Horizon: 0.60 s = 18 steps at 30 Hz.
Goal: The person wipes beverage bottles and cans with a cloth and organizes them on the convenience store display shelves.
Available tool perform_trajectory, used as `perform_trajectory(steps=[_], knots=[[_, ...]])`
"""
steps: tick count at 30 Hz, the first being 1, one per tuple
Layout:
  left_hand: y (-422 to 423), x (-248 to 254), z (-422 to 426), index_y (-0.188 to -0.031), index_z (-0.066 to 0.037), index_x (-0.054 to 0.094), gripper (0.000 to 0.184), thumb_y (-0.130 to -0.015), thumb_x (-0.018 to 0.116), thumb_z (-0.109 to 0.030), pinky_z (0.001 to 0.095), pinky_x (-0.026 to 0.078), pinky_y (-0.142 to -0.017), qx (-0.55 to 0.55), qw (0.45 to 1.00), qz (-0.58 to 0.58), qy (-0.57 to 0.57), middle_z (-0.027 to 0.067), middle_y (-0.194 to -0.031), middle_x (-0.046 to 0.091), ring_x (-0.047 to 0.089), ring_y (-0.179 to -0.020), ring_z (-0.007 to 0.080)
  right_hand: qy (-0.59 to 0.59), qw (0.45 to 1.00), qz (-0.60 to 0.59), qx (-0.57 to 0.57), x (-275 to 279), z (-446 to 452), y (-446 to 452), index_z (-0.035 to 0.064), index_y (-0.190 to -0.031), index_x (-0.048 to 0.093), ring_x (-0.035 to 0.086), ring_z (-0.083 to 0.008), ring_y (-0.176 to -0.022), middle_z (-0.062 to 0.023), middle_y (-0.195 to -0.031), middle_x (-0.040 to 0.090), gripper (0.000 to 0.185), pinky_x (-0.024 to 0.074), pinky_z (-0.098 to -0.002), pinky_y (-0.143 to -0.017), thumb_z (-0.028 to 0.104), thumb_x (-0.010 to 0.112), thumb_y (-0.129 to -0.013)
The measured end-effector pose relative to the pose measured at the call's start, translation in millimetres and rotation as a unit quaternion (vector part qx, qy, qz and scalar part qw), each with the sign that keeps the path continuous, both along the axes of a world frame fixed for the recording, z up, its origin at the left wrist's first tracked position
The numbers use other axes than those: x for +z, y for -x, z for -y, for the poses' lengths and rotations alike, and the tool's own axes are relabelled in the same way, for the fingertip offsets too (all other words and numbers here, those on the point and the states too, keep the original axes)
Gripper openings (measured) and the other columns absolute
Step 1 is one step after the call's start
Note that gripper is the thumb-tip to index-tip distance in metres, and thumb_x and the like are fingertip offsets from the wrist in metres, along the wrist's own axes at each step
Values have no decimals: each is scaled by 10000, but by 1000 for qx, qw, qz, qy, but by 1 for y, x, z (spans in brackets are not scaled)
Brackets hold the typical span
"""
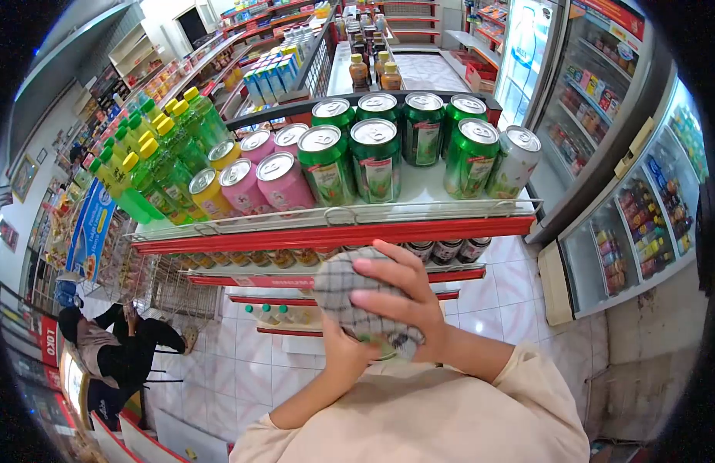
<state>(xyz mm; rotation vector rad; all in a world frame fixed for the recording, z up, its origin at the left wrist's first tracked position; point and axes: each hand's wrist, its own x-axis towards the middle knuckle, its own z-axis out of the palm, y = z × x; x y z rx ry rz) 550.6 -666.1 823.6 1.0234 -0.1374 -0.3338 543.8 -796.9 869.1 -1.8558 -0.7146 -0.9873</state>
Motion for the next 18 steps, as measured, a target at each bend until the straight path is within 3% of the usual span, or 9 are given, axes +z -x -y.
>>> perform_trajectory(steps=[2,3,7,10,11,14,15,18], knots=[[-2,14,-11,-1272,-7,308,911,-560,850,-179,341,434,-896,19,993,47,-106,122,-1186,474,510,-1062,209,2,999,-34,25,9,-2,-10,68,-1102,591,440,-366,-1156,-147,-1199,521,354,357,-466,-960,240,621,-794],[-8,11,-17,-1255,-18,284,947,-514,870,-93,331,445,-871,-9,981,131,-146,120,-1151,480,510,-1050,211,-24,999,-35,18,11,-4,-16,26,-1023,601,495,-342,-1081,-152,-1120,551,302,389,-439,-922,231,595,-801],[-10,20,-20,-1252,-29,259,917,-563,853,-142,330,444,-856,-72,951,234,-190,121,-1147,468,506,-1041,203,-208,952,-165,150,-3,-1,-25,-6,-856,591,546,-266,-937,-157,-926,570,271,425,-390,-852,259,556,-810],[-11,21,-27,-1243,-33,266,898,-578,853,-174,323,438,-851,-120,943,210,-228,130,-1178,433,491,-1053,197,-250,941,-190,122,-16,1,-23,-15,-824,573,549,-252,-903,-155,-906,568,274,432,-371,-825,258,553,-811],[-14,16,-28,-1217,-40,309,844,-581,845,-182,336,414,-863,-143,952,190,-194,129,-1139,429,463,-1054,215,-253,946,-189,76,-19,1,-21,-17,-821,557,550,-232,-876,-155,-905,566,279,437,-353,-808,262,550,-817],[-25,16,-34,-1156,-37,368,792,-549,848,-204,338,357,-906,-105,882,382,-255,103,-1059,441,439,-1026,202,-196,967,-104,-128,-31,16,-23,-20,-885,538,555,-219,-821,-144,-881,586,182,444,-331,-744,140,536,-798],[-26,22,-35,-1152,-48,402,769,-540,841,-205,383,353,-880,-99,883,402,-222,124,-1017,416,409,-993,263,-258,950,-94,-149,-33,19,-23,-9,-927,534,551,-222,-880,-147,-941,578,198,445,-330,-774,163,531,-828],[-35,19,-41,-1163,-42,401,816,-522,849,-273,400,349,-871,-44,845,480,-231,126,-1043,405,406,-988,266,-331,939,-46,-82,-34,2,-4,0,-929,529,544,-244,-941,-152,-1011,559,228,440,-344,-812,218,525,-863]])
